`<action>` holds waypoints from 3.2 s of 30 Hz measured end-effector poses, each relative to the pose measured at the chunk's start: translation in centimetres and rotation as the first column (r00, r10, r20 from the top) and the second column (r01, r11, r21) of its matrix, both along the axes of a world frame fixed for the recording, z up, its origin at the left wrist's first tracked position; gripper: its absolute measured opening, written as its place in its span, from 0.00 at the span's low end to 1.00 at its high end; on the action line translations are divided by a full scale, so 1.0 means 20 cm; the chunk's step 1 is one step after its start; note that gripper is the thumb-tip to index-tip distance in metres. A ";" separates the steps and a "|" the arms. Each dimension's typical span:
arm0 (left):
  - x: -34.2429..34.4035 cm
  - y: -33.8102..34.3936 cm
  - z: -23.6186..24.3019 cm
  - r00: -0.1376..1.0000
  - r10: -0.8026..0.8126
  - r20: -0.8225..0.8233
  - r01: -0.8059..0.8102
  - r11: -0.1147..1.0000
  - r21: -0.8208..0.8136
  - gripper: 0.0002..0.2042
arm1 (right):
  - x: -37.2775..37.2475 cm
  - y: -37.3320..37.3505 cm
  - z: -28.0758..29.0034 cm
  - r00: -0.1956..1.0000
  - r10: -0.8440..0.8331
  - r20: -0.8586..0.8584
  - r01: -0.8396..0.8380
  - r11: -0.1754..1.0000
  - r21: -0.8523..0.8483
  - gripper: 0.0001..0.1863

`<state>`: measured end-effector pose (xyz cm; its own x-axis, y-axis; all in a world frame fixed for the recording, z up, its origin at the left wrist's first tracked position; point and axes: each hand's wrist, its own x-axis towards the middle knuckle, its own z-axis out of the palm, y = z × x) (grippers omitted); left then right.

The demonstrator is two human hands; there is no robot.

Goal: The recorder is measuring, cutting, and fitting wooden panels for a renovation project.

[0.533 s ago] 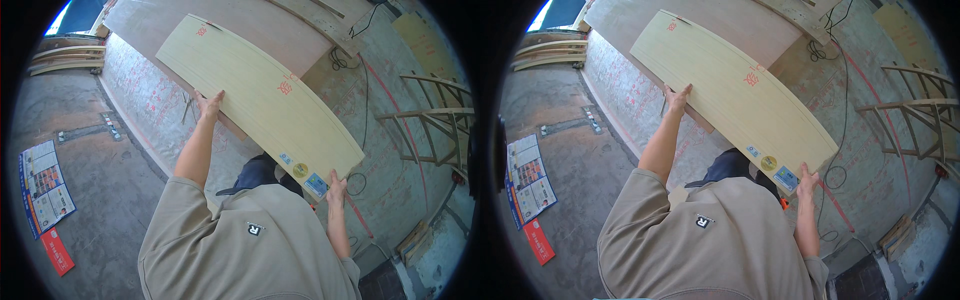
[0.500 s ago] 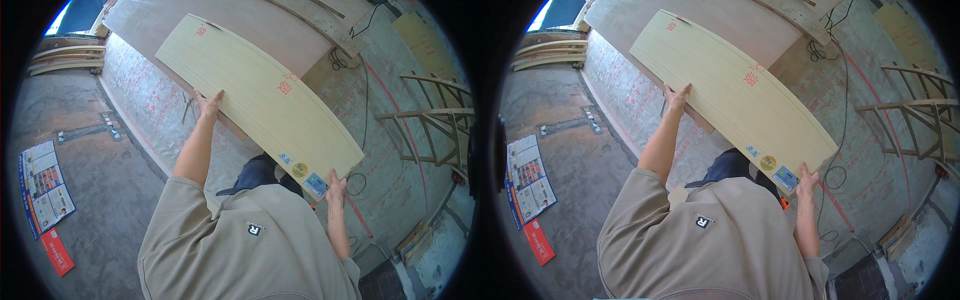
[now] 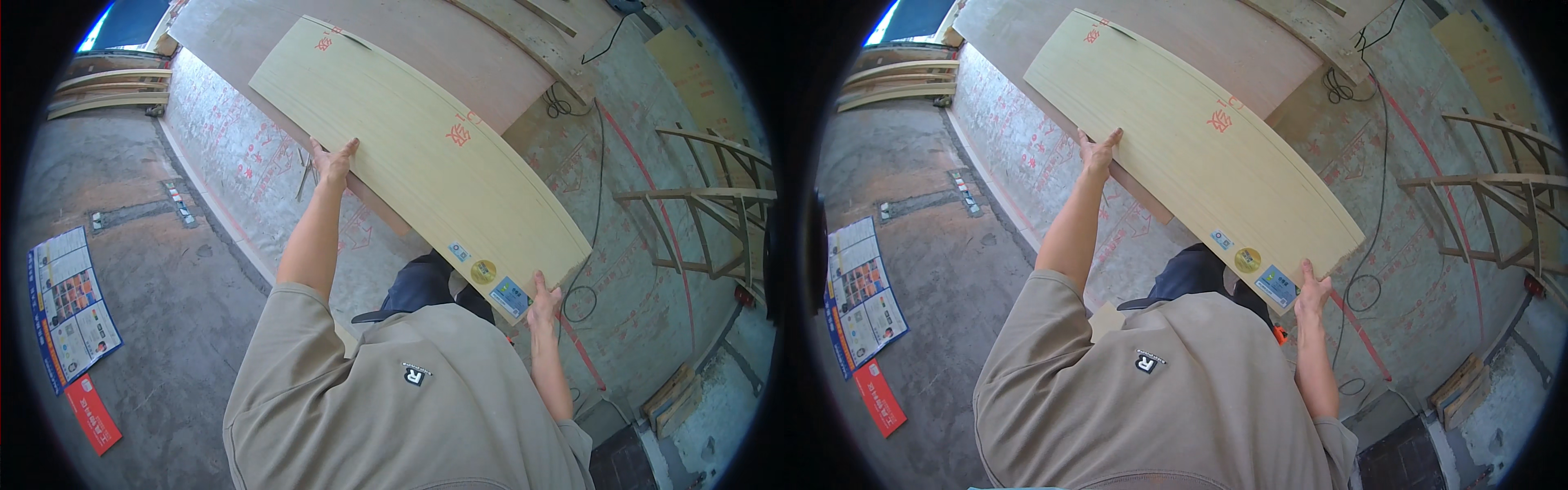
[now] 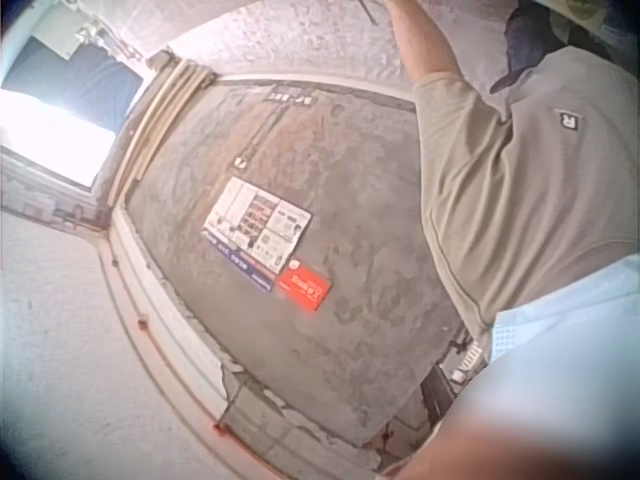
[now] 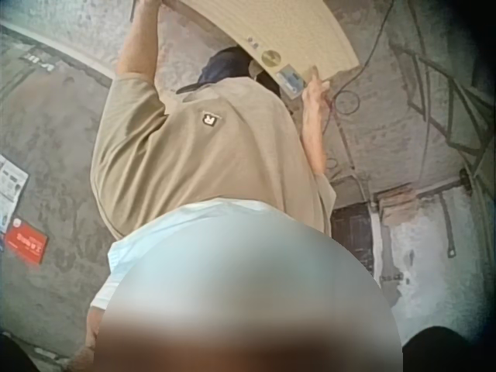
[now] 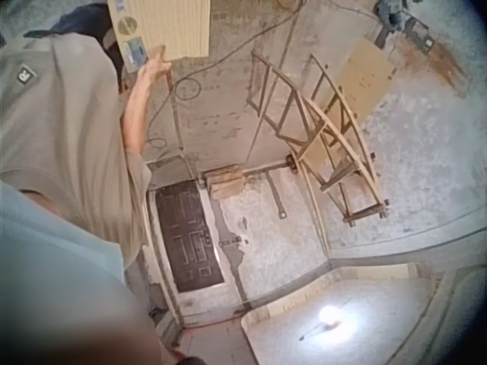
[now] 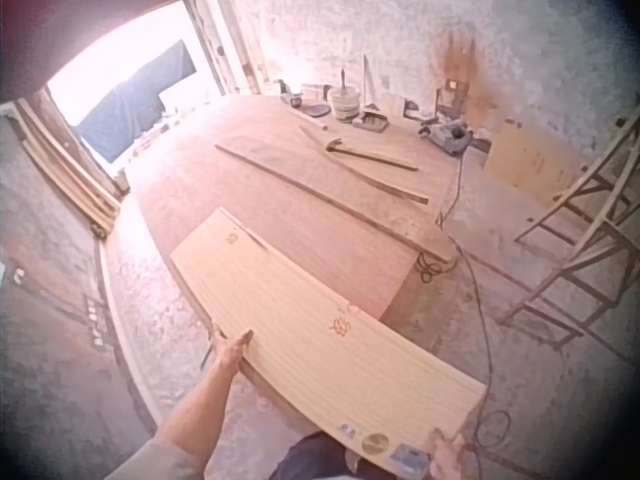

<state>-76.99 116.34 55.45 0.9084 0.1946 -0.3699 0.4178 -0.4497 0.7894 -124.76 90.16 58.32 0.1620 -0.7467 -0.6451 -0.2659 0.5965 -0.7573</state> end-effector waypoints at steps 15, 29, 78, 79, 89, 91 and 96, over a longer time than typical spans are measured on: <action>0.22 0.05 -0.01 0.998 -0.039 0.041 0.043 0.993 -0.109 0.63 | 0.19 0.05 -0.02 0.999 0.033 -0.025 -0.032 0.999 0.016 0.28; 0.48 0.25 -0.11 0.997 -0.001 0.081 0.003 1.000 -0.018 0.64 | 0.43 0.12 0.02 0.999 0.034 0.031 -0.036 0.997 0.067 0.28; -0.70 -0.38 0.10 0.987 0.151 0.048 -0.158 0.960 0.233 0.58 | 0.71 -0.44 0.01 0.530 0.848 0.009 -0.829 0.515 0.217 0.18; -0.70 -0.38 0.09 0.987 0.155 0.048 -0.162 0.960 0.230 0.58 | 0.71 -0.45 0.01 0.526 0.850 0.007 -0.831 0.513 0.215 0.18; -0.70 -0.38 0.07 0.988 0.139 0.063 -0.149 0.964 0.220 0.59 | 0.71 -0.45 0.02 0.541 0.841 0.018 -0.824 0.525 0.213 0.18; -0.70 -0.39 0.07 0.988 0.141 0.061 -0.152 0.960 0.234 0.59 | 0.70 -0.45 0.01 0.552 0.834 0.014 -0.819 0.538 0.199 0.18; -0.70 -0.40 0.06 0.985 0.159 0.066 -0.170 0.962 0.215 0.59 | 0.70 -0.44 -0.02 0.583 0.812 0.026 -0.803 0.572 0.166 0.18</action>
